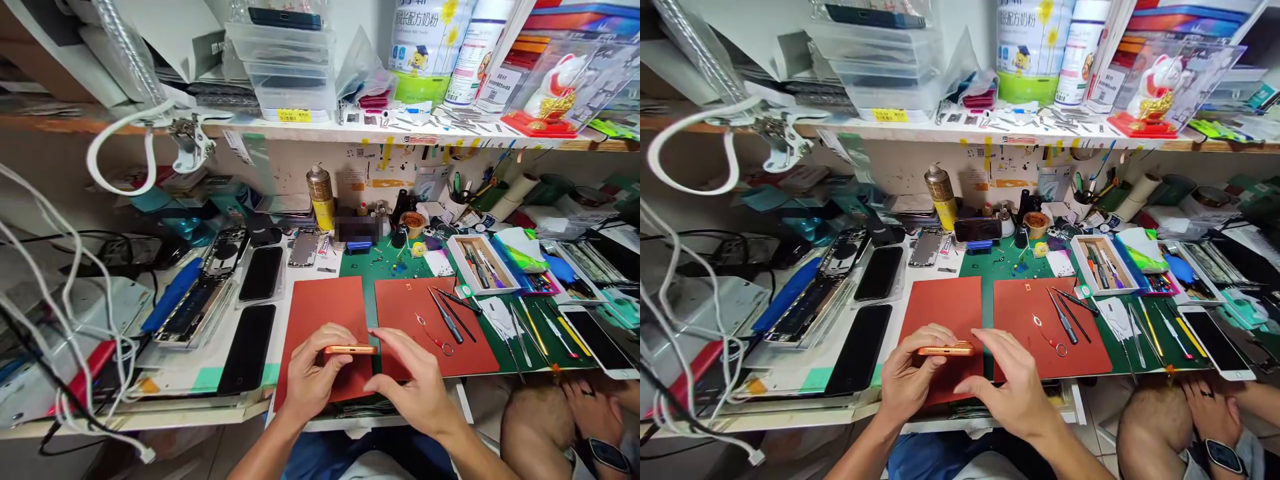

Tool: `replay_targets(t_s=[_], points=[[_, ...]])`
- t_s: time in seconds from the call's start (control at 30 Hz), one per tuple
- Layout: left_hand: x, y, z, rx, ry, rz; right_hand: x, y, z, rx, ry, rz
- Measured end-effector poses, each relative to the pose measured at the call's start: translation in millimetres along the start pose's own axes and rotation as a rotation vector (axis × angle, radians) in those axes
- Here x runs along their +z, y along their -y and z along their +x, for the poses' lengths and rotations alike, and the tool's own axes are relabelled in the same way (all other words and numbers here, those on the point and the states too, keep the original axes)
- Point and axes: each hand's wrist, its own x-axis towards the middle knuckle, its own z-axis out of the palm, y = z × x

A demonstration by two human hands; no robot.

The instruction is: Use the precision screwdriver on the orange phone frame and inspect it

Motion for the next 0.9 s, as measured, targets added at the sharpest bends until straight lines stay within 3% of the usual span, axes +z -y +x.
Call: replay_targets(t_s=[0.1,0.37,0.57,0.73,0.9], points=[[1.8,2,-6,-0.006,0.037,0.006,17,14,2,-0.083,-0.109,0.113],[8.7,-6,-8,-0.085,0.025,0.028,7,14,12,-0.123,-0.127,0.093],[-3.9,-30,7,-0.296,0.154,0.248,1,20,24,-0.104,-0.033,0.030],[-15.7,-41,15,-0.303,0.205,0.334,2,26,35,-0.074,-0.026,-0.130],[-21.9,-41,17,-0.270,0.260,0.330,0,27,41,-0.100,0.080,-0.129]])
